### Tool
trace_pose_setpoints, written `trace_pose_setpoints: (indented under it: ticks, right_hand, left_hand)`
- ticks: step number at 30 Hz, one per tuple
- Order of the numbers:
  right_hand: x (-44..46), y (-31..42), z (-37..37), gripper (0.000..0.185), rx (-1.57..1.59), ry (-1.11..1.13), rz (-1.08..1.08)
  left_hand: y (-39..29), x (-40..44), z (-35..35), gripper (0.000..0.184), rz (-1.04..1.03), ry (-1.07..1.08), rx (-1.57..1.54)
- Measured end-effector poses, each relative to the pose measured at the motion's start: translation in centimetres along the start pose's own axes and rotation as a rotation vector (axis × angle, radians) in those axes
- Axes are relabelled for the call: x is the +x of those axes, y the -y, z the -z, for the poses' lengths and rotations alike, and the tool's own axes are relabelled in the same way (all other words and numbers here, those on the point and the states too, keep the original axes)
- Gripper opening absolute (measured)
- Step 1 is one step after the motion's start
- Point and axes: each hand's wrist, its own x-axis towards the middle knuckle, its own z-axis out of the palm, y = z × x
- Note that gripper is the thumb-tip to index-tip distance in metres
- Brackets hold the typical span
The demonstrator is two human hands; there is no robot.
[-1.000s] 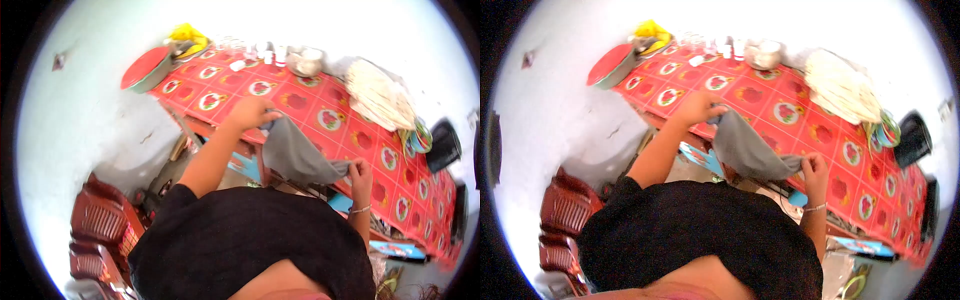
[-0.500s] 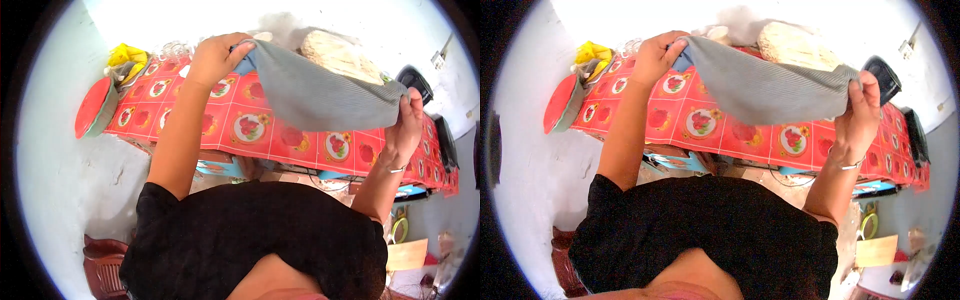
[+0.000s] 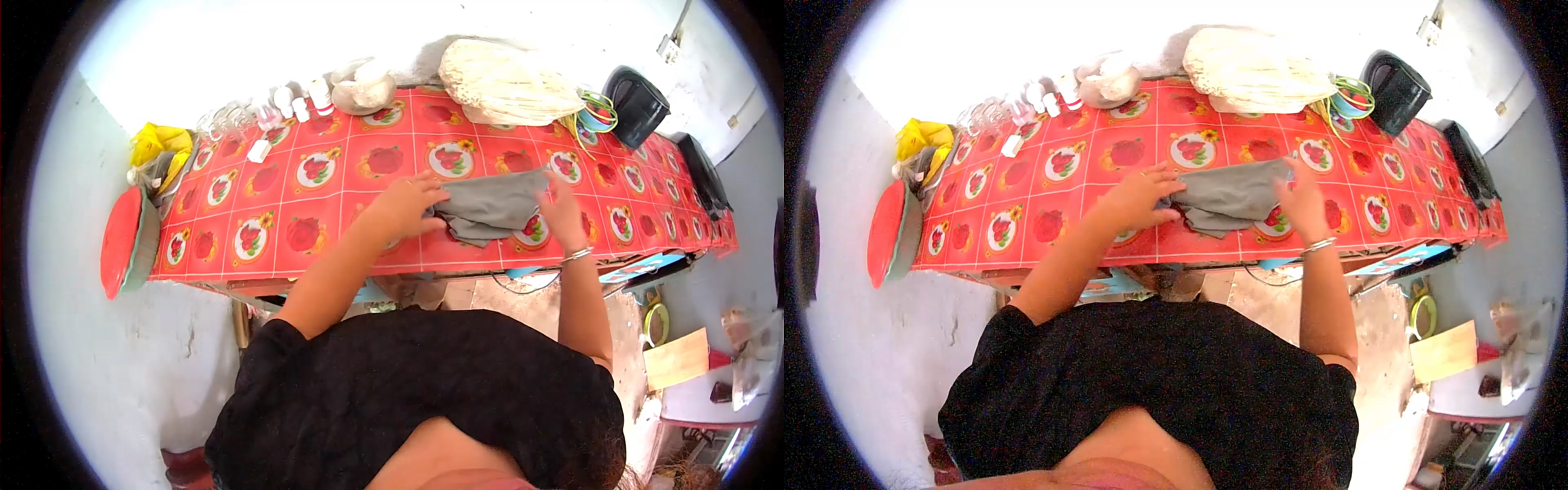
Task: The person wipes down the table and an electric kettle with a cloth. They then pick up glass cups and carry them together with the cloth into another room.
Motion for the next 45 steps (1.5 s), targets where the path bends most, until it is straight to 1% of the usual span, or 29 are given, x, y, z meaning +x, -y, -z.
trace_pose_setpoints:
  ticks: [1,3,4,6,7,8,9,11,13,15,17,20,21,23,24,27,29,33,36,38,41,42,45]
  right_hand:
    - [-0.4,0.1,-1.4,0.053,-0.006,0.061,0.043]
    - [-1.4,0.8,-5.1,0.066,-0.234,0.108,0.064]
    - [-1.8,2.4,-5.8,0.066,-0.236,0.1,0.063]
    - [-2.1,5.0,-6.6,0.077,-0.336,0.321,-0.174]
    - [-1.9,5.1,-6.9,0.077,-0.337,0.317,-0.175]
    - [-1.7,4.9,-7.3,0.079,-0.388,0.308,-0.166]
    - [-1.5,4.7,-7.7,0.081,-0.441,0.301,-0.157]
    - [-0.1,3.6,-7.9,0.081,-0.433,0.31,-0.158]
    - [2.0,3.0,-8.5,0.081,-0.422,0.316,-0.157]
    - [4.0,3.0,-9.1,0.082,-0.306,0.361,-0.202]
    - [5.7,3.7,-10.7,0.082,-0.276,0.365,-0.194]
    - [7.5,5.7,-13.4,0.08,-0.377,0.342,-0.03]
    - [8.1,6.2,-14.3,0.08,-0.37,0.346,-0.024]
    - [9.4,7.1,-15.8,0.079,-0.381,0.328,0.111]
    - [10.2,7.8,-16.2,0.078,-0.401,0.334,0.143]
    - [12.8,8.6,-17.7,0.078,-0.423,0.383,0.211]
    - [14.5,9.1,-18.5,0.078,-0.419,0.394,0.222]
    - [17.6,9.5,-20.3,0.078,-0.415,0.403,0.209]
    - [20.6,8.1,-22.9,0.077,-0.384,0.374,0.243]
    - [22.2,7.8,-24.3,0.075,-0.355,0.331,0.247]
    - [25.4,7.2,-26.6,0.073,-0.277,0.372,0.273]
    - [26.3,7.2,-27.6,0.069,-0.314,0.352,0.275]
    - [28.2,8.1,-29.2,0.065,-0.317,0.394,0.295]
  left_hand:
    - [-0.8,0.1,-0.5,0.053,-0.01,0.002,-0.001]
    - [-2.4,0.7,-1.5,0.061,0.042,0.049,0.102]
    - [-2.6,1.0,-2.1,0.066,0.035,0.095,0.135]
    - [-3.1,1.3,-3.2,0.068,0.027,0.076,0.098]
    - [-3.2,1.5,-3.4,0.071,0.025,0.06,0.054]
    - [-3.2,1.9,-3.6,0.074,0.058,0.128,0.052]
    - [-3.2,2.1,-3.8,0.074,0.057,0.126,0.049]
    - [-3.0,2.4,-4.2,0.074,0.048,0.063,0.014]
    - [-2.6,2.6,-4.2,0.074,0.069,0.066,0.007]
    - [-2.1,2.7,-4.2,0.074,0.091,0.069,0.003]
    - [-1.1,2.5,-4.0,0.074,0.148,0.1,-0.031]
    - [0.4,1.4,-3.2,0.075,0.22,0.09,0.02]
    - [1.0,1.0,-3.0,0.075,0.228,0.093,0.024]
    - [2.3,0.0,-2.6,0.075,0.308,0.071,0.029]
    - [2.8,-0.4,-2.2,0.075,0.319,0.071,0.036]
    - [3.8,-2.1,-1.2,0.074,0.39,0.086,0.097]
    - [4.5,-3.2,-1.1,0.073,0.415,0.021,0.061]
    - [5.3,-5.1,-0.4,0.074,0.452,-0.008,-0.024]
    - [6.5,-6.1,-0.6,0.073,0.324,-0.033,-0.074]
    - [6.4,-6.3,-1.2,0.073,0.328,-0.05,-0.027]
    - [6.9,-6.6,-2.0,0.072,0.308,-0.075,0.041]
    - [7.0,-6.6,-2.2,0.072,0.302,-0.071,0.046]
    - [7.0,-6.5,-2.1,0.072,0.317,-0.045,0.018]
